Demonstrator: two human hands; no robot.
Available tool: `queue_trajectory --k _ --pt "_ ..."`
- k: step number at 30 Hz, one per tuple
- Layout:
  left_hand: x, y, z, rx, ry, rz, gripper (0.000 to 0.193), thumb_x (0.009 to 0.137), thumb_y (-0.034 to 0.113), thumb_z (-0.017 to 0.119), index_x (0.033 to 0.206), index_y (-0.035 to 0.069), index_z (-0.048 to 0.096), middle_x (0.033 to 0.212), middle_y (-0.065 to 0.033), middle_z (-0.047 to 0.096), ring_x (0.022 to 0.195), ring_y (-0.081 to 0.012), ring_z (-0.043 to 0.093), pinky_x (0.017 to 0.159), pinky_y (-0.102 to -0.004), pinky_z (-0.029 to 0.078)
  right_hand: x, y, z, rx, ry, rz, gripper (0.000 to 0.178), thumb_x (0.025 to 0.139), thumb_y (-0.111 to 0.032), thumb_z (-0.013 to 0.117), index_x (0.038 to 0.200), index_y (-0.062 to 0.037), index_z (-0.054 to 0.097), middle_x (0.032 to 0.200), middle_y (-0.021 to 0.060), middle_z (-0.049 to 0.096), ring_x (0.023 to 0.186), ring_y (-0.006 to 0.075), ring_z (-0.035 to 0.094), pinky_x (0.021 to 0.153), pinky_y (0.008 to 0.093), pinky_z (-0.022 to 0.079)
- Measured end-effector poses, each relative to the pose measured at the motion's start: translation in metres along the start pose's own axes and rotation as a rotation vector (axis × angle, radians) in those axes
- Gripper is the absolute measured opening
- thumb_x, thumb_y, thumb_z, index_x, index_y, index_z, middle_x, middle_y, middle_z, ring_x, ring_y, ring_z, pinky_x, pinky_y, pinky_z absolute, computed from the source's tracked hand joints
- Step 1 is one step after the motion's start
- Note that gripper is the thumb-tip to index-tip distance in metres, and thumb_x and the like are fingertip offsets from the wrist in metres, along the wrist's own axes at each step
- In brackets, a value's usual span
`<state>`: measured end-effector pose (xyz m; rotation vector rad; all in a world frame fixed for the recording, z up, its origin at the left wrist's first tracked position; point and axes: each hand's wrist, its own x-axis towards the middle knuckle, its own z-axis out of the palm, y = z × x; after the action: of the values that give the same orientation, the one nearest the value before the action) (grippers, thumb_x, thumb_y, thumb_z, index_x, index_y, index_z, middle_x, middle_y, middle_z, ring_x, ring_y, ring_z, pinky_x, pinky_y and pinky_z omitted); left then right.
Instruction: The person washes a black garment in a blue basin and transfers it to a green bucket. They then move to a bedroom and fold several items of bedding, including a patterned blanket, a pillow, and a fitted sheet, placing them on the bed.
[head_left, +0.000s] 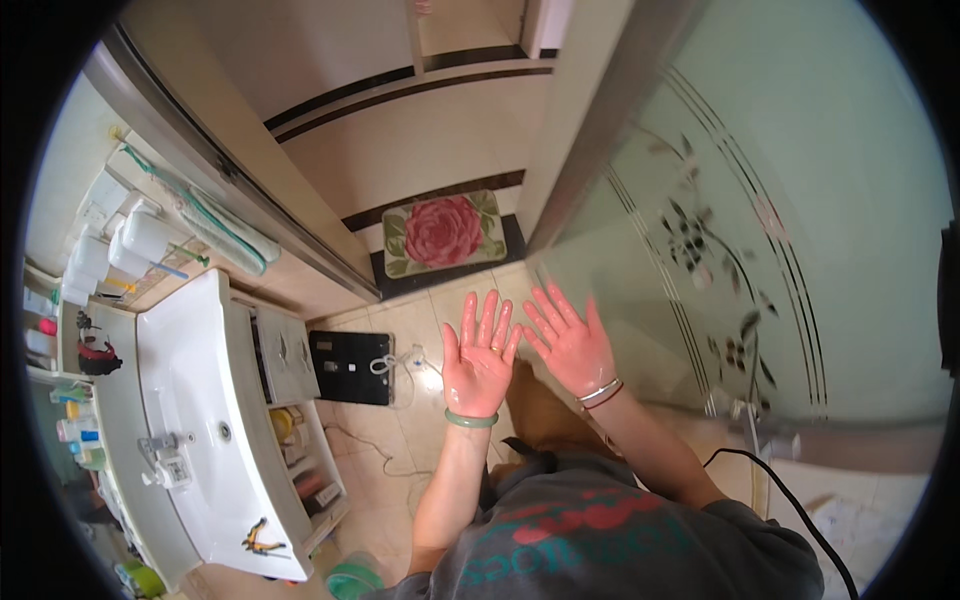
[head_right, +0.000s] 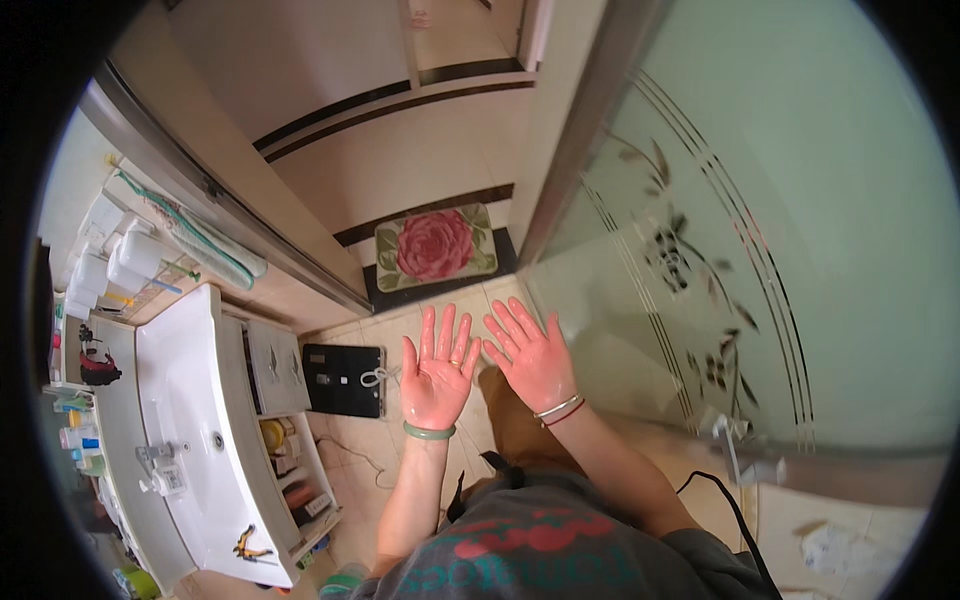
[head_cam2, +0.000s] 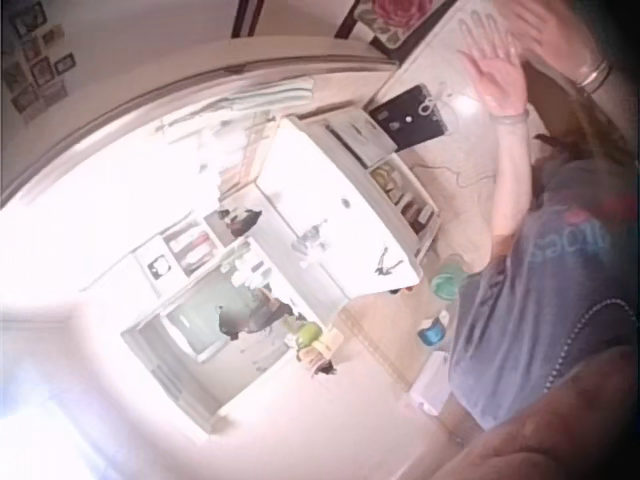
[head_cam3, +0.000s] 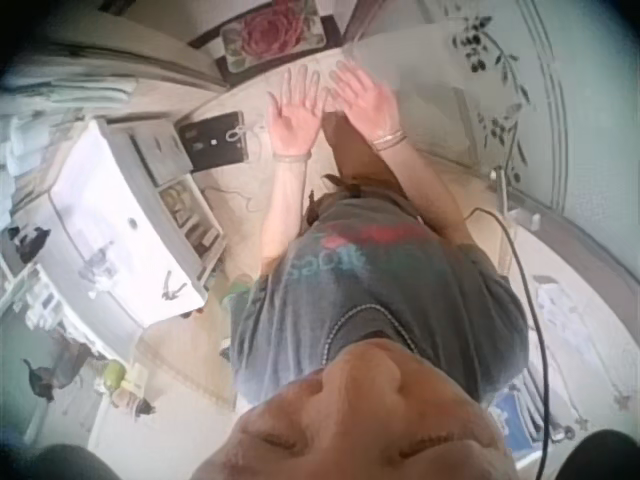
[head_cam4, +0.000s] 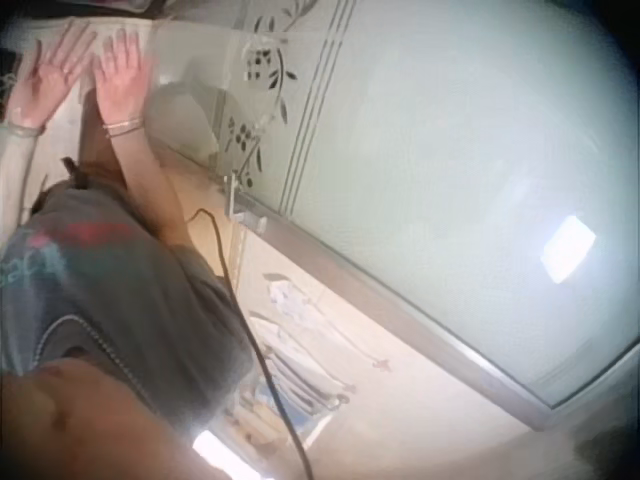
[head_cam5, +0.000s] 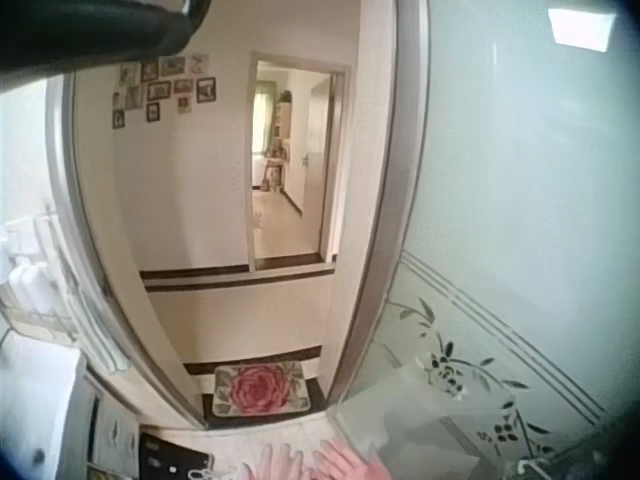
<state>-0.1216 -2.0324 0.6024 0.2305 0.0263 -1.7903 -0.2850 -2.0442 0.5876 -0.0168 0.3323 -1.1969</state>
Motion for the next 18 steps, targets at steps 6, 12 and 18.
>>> queue_trajectory --k 6,12,18 --pt "0.128 0.091 0.011 0.07 0.048 0.081 0.053 0.1 0.047 0.03 0.147 0.022 0.027 0.154 -0.0015 0.023 0.142 -0.0232 0.021 0.115 -0.0459 0.019 0.169 -0.003 0.025 0.028 0.014 0.087 0.063 0.099 -0.052 0.028 0.145 -0.0096 0.029 0.152 0.0069 0.028 0.14 0.0256 0.024 0.114 0.0446 0.02" --pt "0.223 0.167 0.026 -0.012 0.12 0.134 0.05 0.101 0.042 0.03 0.146 0.022 0.028 0.153 -0.002 0.026 0.141 -0.0249 0.023 0.114 -0.0468 0.021 0.302 -0.007 0.067 0.11 -0.002 0.16 0.06 0.098 -0.051 0.03 0.143 -0.0114 0.036 0.149 0.0052 0.034 0.139 0.0252 0.027 0.113 0.044 0.022" --pt "0.328 0.227 0.049 0.027 0.082 0.056 0.051 0.1 0.046 0.03 0.146 0.025 0.029 0.153 -0.0037 0.027 0.141 -0.0234 0.024 0.113 -0.0445 0.024 0.405 -0.023 0.108 0.137 0.049 0.105 0.063 0.097 -0.054 0.032 0.143 -0.0102 0.035 0.149 0.0063 0.034 0.137 0.0252 0.03 0.113 0.0433 0.024"
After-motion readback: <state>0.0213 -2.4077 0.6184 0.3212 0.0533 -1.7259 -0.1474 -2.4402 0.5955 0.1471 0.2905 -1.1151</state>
